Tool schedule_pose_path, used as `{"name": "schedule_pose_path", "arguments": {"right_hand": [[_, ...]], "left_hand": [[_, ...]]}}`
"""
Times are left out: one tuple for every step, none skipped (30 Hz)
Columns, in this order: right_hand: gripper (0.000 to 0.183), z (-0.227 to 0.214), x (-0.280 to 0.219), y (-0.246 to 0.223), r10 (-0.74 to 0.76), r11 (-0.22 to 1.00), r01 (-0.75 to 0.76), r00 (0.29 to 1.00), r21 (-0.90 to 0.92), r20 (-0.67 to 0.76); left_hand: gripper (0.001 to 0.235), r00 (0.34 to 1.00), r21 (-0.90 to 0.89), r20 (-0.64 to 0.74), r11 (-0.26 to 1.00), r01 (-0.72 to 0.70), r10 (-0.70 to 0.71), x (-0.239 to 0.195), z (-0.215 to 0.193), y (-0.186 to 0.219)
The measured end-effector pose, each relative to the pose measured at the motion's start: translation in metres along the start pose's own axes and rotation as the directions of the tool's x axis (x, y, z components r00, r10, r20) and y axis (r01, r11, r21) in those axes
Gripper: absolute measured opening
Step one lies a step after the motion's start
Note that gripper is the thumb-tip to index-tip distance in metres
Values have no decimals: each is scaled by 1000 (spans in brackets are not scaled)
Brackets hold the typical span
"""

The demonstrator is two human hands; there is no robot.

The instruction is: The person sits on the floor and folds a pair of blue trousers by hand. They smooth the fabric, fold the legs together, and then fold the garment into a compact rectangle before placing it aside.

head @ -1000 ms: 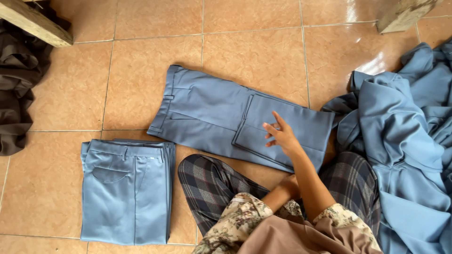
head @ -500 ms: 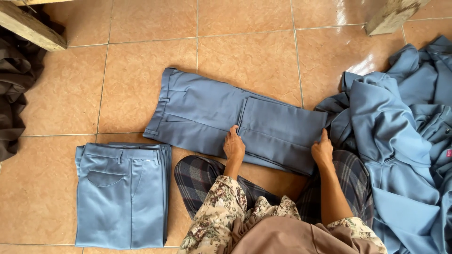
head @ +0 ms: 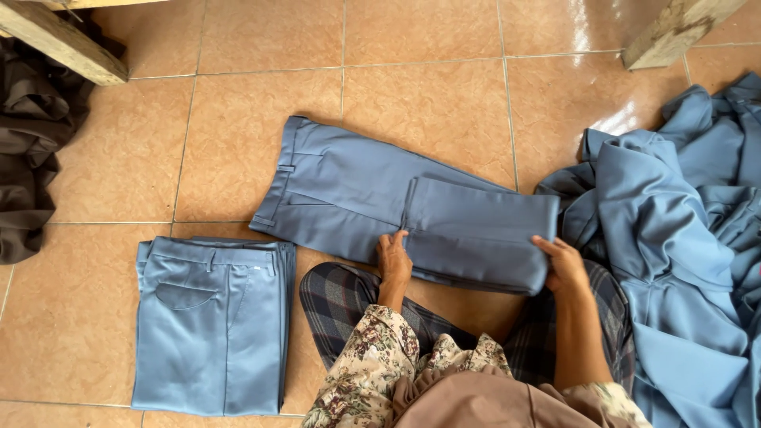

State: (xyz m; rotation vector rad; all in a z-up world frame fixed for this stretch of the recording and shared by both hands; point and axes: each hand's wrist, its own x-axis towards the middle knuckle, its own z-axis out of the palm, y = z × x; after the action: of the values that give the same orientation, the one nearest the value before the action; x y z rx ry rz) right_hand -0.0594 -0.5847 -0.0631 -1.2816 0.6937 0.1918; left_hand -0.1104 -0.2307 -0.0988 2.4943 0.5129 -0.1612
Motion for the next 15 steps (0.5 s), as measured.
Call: {"name": "schedule_pose_path", "arguments": {"right_hand": [[38,7,-16,-21,0,1000,0,1000,-2,6],[32,12,-35,-40,-36,998,34,999,53,29],[27,16,-54,-59,-72,992,67,996,108,50],[27,28,-77,-79,-72,992,66,996,107,50],[27,41,-100,-100,-142,987,139,989,85,40],[27,54,-123,-120,-212,976,210,977,62,34],[27,63,-137,-137,-212,976,210,977,61,36],[28,71,-150,-154,-238,971,236,969,39,66],[31,80,-164,-170,-262,965,262,960,18,97],[31,89,-164,-174,-262,965,262,960,13,99],[31,98,-164,-177,-292,956,292,950,10,114],[31,106,-163,-181,-322,946,324,938,7,128],[31,108,-138,-162,-322,946,325,938,2,128],[32,111,-113,-144,-371,928,372,916,21,150],[35,114,-87,-125,-419,907,418,892,42,171]], "left_hand": [[43,1000,0,-5,1000,4,-4,5,8,-1],[47,995,-84,-17,992,-94,93,7,18,-3],[52,981,-166,-38,967,-192,188,10,28,-4],[52,982,-167,-38,967,-191,187,5,37,5],[59,953,-248,-57,921,-302,297,0,46,15],[66,912,-323,-86,855,-406,400,-4,54,24],[66,913,-323,-88,856,-404,398,-10,76,29],[78,878,-387,-57,800,-458,475,-18,100,34],[90,835,-451,-33,737,-503,549,-26,123,39],[90,837,-454,-35,737,-500,546,-43,118,54],[91,839,-535,57,726,-432,541,-60,114,69],[95,828,-608,148,710,-355,541,-77,109,85],[95,829,-611,147,708,-353,540,-89,102,97],[92,853,-711,207,673,-204,478,-99,95,108],[93,864,-787,275,615,-49,421,-110,87,120]]}}
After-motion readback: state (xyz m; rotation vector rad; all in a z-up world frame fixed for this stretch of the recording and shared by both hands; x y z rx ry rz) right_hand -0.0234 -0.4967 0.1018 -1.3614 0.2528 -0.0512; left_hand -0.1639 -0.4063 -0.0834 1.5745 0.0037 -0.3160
